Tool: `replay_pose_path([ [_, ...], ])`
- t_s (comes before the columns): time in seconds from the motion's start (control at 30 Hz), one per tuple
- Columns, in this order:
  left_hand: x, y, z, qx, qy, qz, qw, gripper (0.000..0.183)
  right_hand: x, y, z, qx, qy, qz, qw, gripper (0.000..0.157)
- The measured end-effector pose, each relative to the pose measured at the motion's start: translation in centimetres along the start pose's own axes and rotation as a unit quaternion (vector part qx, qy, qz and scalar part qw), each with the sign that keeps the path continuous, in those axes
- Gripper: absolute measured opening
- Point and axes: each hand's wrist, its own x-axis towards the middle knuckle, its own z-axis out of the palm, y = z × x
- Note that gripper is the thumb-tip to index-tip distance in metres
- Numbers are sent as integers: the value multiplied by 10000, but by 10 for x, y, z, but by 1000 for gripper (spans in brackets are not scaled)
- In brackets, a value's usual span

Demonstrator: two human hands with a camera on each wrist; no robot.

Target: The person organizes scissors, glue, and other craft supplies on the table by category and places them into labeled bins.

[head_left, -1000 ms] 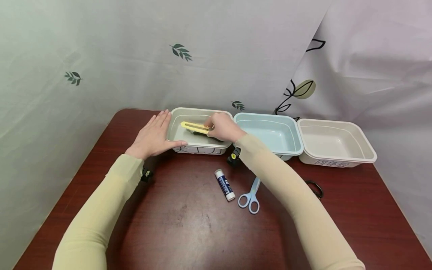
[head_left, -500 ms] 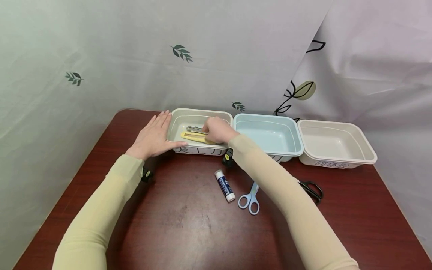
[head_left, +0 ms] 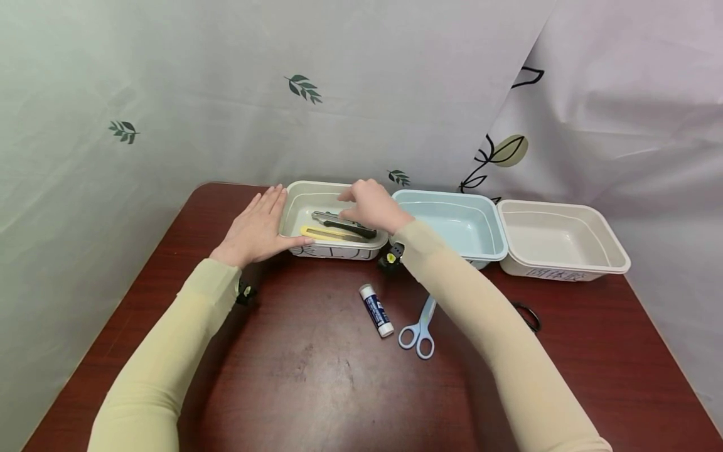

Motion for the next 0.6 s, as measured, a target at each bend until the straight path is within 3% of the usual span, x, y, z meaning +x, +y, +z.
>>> replay_pose_path([
  [0.3,1,-3,3,-19,50,-12,10000,125,-30,0,-23,201,457,-36,9987,45],
  [0.6,1,-2,3,-21,24,23,10000,124,-67,14,-29,314,886,-120,9955,52],
])
